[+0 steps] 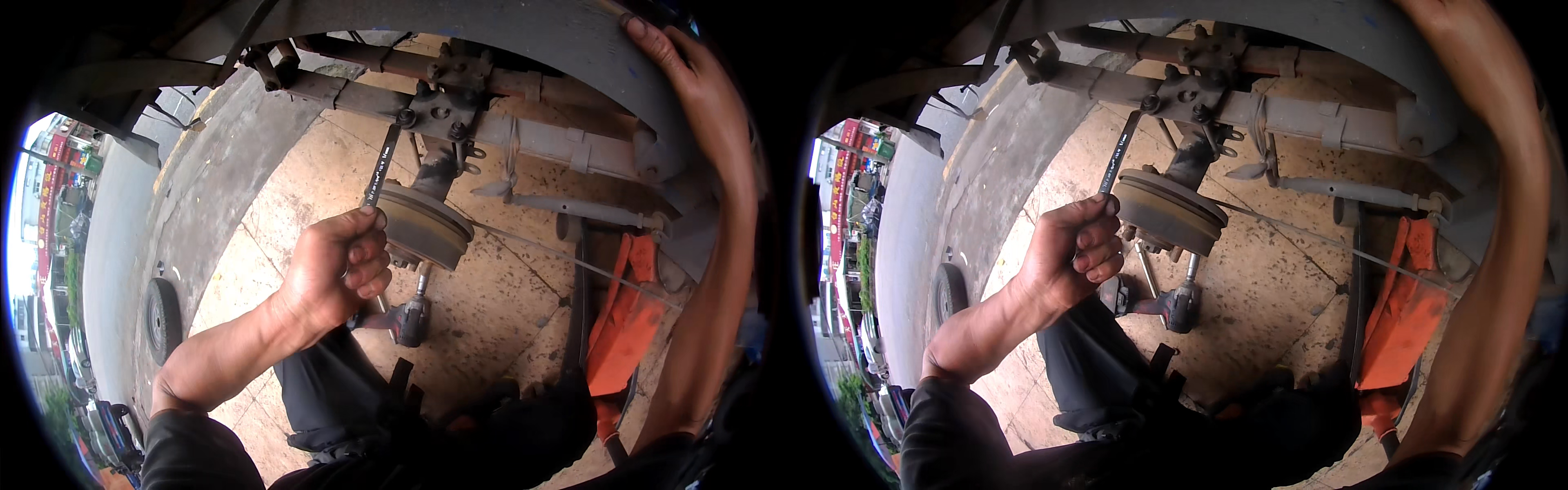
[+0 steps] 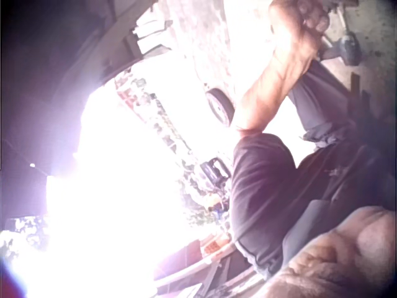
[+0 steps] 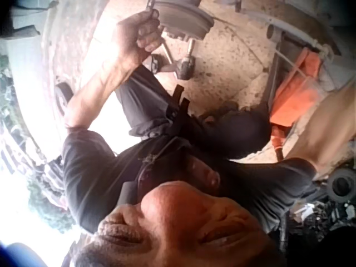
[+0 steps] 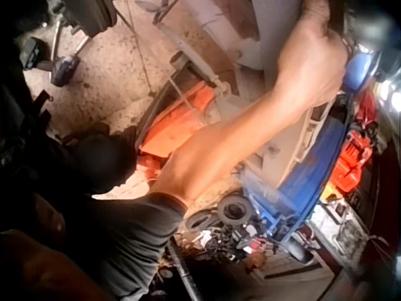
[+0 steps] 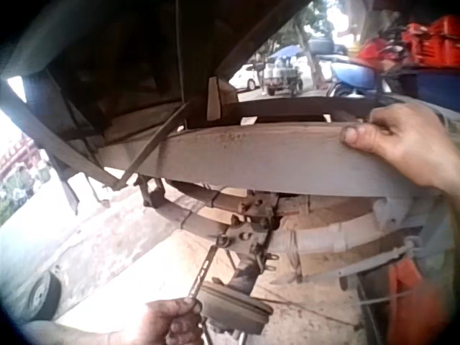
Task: The person uses a wrench to tighten or loosen bolts on the rear axle assembly of a tricycle.
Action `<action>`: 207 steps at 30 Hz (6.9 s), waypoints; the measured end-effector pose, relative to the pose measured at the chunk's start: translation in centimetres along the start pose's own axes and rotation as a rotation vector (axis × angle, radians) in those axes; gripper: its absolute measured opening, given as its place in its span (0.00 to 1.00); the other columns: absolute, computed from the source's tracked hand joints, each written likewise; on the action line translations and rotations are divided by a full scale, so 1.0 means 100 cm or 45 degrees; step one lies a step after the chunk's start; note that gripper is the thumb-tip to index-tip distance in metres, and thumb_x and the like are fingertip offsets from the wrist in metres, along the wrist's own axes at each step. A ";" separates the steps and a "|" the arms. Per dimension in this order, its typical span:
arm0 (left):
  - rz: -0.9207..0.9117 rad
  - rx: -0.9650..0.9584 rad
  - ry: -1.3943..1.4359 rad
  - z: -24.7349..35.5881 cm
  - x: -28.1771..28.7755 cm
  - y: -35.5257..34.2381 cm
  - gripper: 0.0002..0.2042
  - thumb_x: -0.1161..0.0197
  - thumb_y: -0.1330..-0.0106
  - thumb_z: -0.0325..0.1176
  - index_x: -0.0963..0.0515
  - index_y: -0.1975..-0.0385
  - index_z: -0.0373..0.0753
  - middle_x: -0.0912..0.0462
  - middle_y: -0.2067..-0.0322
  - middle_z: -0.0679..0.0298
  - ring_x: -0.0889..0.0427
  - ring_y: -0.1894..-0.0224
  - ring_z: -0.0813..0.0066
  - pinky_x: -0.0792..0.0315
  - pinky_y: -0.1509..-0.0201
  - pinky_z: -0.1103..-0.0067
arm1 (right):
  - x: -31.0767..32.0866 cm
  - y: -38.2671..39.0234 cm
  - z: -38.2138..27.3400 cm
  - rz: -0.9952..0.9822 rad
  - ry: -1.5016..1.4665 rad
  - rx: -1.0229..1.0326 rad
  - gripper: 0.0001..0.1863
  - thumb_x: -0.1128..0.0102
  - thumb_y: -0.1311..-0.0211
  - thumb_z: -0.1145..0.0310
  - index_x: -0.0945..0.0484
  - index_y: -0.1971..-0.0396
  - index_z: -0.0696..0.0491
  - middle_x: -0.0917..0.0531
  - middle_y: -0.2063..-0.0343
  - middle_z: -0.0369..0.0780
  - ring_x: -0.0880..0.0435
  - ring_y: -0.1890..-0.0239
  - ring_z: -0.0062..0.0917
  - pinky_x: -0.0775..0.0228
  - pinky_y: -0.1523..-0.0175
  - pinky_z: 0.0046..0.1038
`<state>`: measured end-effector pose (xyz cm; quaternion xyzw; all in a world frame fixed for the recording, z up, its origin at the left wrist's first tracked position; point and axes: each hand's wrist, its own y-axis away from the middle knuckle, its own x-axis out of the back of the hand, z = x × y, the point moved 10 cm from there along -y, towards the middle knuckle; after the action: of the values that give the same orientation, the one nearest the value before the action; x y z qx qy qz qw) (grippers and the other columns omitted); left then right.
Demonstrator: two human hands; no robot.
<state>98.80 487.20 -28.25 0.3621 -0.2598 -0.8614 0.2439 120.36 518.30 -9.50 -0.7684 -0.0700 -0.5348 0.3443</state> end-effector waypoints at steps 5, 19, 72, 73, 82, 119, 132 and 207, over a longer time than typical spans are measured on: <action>0.198 -0.095 0.286 -0.036 -0.043 -0.012 0.09 0.55 0.27 0.35 0.32 0.68 0.41 0.41 0.85 0.73 0.46 0.87 0.80 0.45 0.79 0.80 | 0.000 0.006 -0.006 -0.101 -0.032 0.004 0.49 0.55 0.47 0.22 0.20 0.52 0.58 0.16 0.68 0.46 0.15 0.60 0.33 0.28 0.51 0.28; 0.085 -0.549 0.722 -0.051 -0.133 -0.070 0.09 0.53 0.28 0.33 0.34 0.70 0.38 0.31 0.80 0.63 0.33 0.80 0.69 0.33 0.72 0.68 | 0.024 0.007 -0.004 0.003 0.165 -0.023 0.47 0.56 0.42 0.26 0.26 0.42 0.55 0.19 0.51 0.50 0.21 0.45 0.37 0.34 0.40 0.31; -0.201 -0.380 -1.836 0.141 0.043 -0.054 0.26 0.37 0.37 0.58 0.22 0.74 0.35 0.35 0.90 0.72 0.36 0.89 0.84 0.43 0.88 0.83 | -0.157 0.040 -0.207 -0.544 -1.115 0.204 0.16 0.36 0.39 0.62 0.17 0.59 0.60 0.14 0.70 0.43 0.19 0.66 0.27 0.30 0.56 0.29; -0.227 -0.343 -1.819 0.142 0.041 -0.055 0.26 0.38 0.37 0.58 0.22 0.75 0.36 0.34 0.90 0.72 0.36 0.90 0.84 0.43 0.89 0.83 | -0.164 0.040 -0.209 -0.598 -1.082 0.183 0.15 0.36 0.39 0.62 0.17 0.60 0.60 0.15 0.71 0.42 0.20 0.67 0.26 0.30 0.57 0.29; 0.155 -1.312 -2.864 0.183 0.009 -0.059 0.17 0.46 0.30 0.48 0.23 0.59 0.39 0.18 0.75 0.54 0.17 0.64 0.53 0.25 0.58 0.64 | -0.204 0.035 -0.201 -0.753 -0.791 -0.168 0.14 0.37 0.41 0.61 0.15 0.61 0.54 0.14 0.68 0.42 0.17 0.65 0.27 0.29 0.55 0.29; 0.418 -1.938 -3.134 0.171 0.015 -0.071 0.08 0.49 0.38 0.24 0.31 0.59 0.35 0.22 0.67 0.53 0.21 0.57 0.56 0.28 0.50 0.66 | -0.223 0.040 -0.200 -0.657 -0.815 -0.195 0.15 0.41 0.37 0.62 0.17 0.61 0.59 0.15 0.69 0.48 0.17 0.63 0.36 0.29 0.54 0.34; 0.430 -1.496 -3.116 0.163 0.022 -0.059 0.07 0.47 0.41 0.23 0.30 0.63 0.35 0.20 0.72 0.53 0.17 0.66 0.56 0.23 0.65 0.67 | -0.228 0.045 -0.192 -0.593 -0.825 -0.242 0.13 0.43 0.39 0.63 0.19 0.66 0.58 0.16 0.70 0.49 0.17 0.62 0.37 0.29 0.53 0.33; -0.182 -0.579 0.423 -0.033 -0.135 -0.090 0.08 0.52 0.25 0.38 0.31 0.60 0.39 0.25 0.71 0.61 0.25 0.72 0.66 0.27 0.61 0.64 | 0.046 0.039 -0.080 0.151 0.177 -0.112 0.48 0.44 0.53 0.26 0.19 0.55 0.61 0.17 0.56 0.52 0.20 0.49 0.43 0.30 0.44 0.37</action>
<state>107.61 501.22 -29.13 0.4517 0.0096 -0.8413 0.2968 117.90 509.33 -5.75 -0.7465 0.0231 -0.5683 0.3452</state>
